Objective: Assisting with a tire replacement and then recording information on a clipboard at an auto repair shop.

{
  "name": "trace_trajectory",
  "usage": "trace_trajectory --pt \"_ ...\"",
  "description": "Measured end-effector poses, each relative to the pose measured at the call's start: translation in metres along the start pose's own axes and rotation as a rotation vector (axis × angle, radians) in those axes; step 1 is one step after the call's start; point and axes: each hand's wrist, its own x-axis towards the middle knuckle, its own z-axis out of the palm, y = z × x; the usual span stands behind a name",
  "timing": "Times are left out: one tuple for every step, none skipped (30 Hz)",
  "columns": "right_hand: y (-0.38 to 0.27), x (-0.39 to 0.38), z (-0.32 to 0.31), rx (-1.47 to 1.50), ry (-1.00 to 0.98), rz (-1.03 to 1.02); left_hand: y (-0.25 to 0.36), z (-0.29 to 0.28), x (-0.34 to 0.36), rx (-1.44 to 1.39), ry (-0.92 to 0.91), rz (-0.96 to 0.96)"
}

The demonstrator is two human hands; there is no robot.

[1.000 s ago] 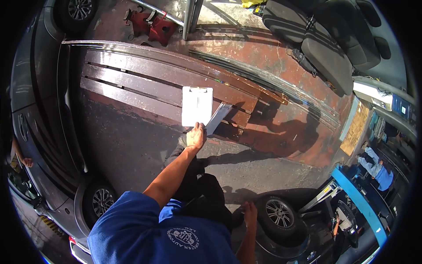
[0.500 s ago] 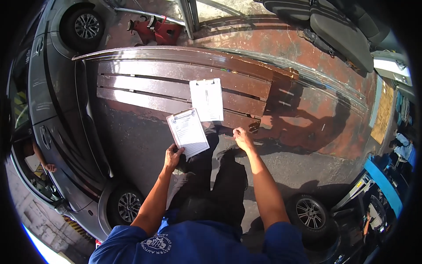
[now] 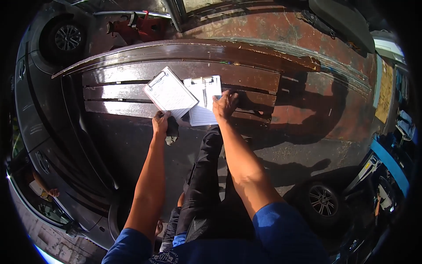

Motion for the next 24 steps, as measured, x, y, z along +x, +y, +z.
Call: trace_trajectory --pt "-0.007 -0.004 0.003 -0.014 0.092 -0.071 0.002 0.0 0.005 0.144 0.051 0.004" --pt "-0.002 -0.003 0.005 -0.022 0.095 -0.083 0.009 0.009 0.006 0.278 0.091 0.005" --pt "0.013 0.005 0.004 0.147 0.013 -0.048 0.024 0.021 -0.006 0.377 0.106 -0.014" --pt "0.012 0.005 0.006 0.344 -0.096 -0.033 0.024 0.014 -0.01 0.33 0.12 -0.002" --pt "0.019 0.008 0.008 0.37 -0.086 -0.069 0.029 0.013 -0.018 0.285 0.088 -0.018" --pt "0.01 -0.006 0.009 0.516 -0.216 -0.025 0.016 -0.008 -0.024 0.334 0.169 0.022" --pt "0.013 -0.013 0.0 0.551 -0.22 -0.02 0.014 -0.007 -0.037 0.42 0.212 0.035" --pt "0.022 -0.006 -0.012 0.635 -0.323 0.033 0.001 -0.005 -0.042 0.44 0.246 0.09" --pt "0.065 0.022 -0.042 0.803 -0.289 0.035 0.033 0.029 -0.053 0.359 -0.085 -0.006" --pt "0.054 0.009 -0.057 0.786 -0.345 0.07 0.022 0.016 -0.066 0.299 -0.079 0.03" --pt "0.073 0.015 -0.079 0.843 -0.343 0.089 0.028 0.022 -0.079 0.2 -0.162 0.061" --pt "0.078 0.014 -0.09 0.8 -0.376 0.091 0.02 0.013 -0.09 0.22 -0.171 0.076" --pt "0.086 0.01 -0.108 0.722 -0.377 0.09 0.015 0.009 -0.104 0.218 -0.211 0.057" --pt "0.094 0.009 -0.125 0.717 -0.409 0.07 0.017 0.01 -0.116 0.214 -0.269 0.051" --pt "0.096 0.007 -0.139 0.739 -0.428 0.056 0.019 0.007 -0.126 0.214 -0.313 0.071" --pt "0.088 -0.002 -0.154 0.656 -0.495 0.019 0.014 0.0 -0.139 0.214 -0.349 0.077" --pt "0.087 0.001 -0.169 0.677 -0.54 0.0 0.023 0.0 -0.147 0.168 -0.383 0.106" --pt "0.087 0.002 -0.183 0.696 -0.59 -0.014 0.029 0.001 -0.158 0.142 -0.354 0.172" --pt "0.085 0.008 -0.194 0.689 -0.582 -0.045 0.036 0.0 -0.163 0.164 -0.382 0.115" --pt "0.081 0.005 -0.205 0.636 -0.647 -0.091 0.053 -0.005 -0.174 0.185 -0.409 0.058" --pt "0.062 -0.006 -0.211 0.573 -0.746 -0.139 0.054 -0.009 -0.184 0.159 -0.373 0.056" --pt "0.04 -0.015 -0.217 0.556 -0.769 -0.173 0.058 -0.013 -0.194 0.044 -0.283 0.14" --pt "0.022 -0.025 -0.227 0.539 -0.872 -0.184 0.061 -0.012 -0.202 -0.064 -0.211 0.235" --pt "0.004 -0.034 -0.23 0.517 -0.983 -0.191 0.068 -0.016 -0.211 -0.08 -0.191 0.24"
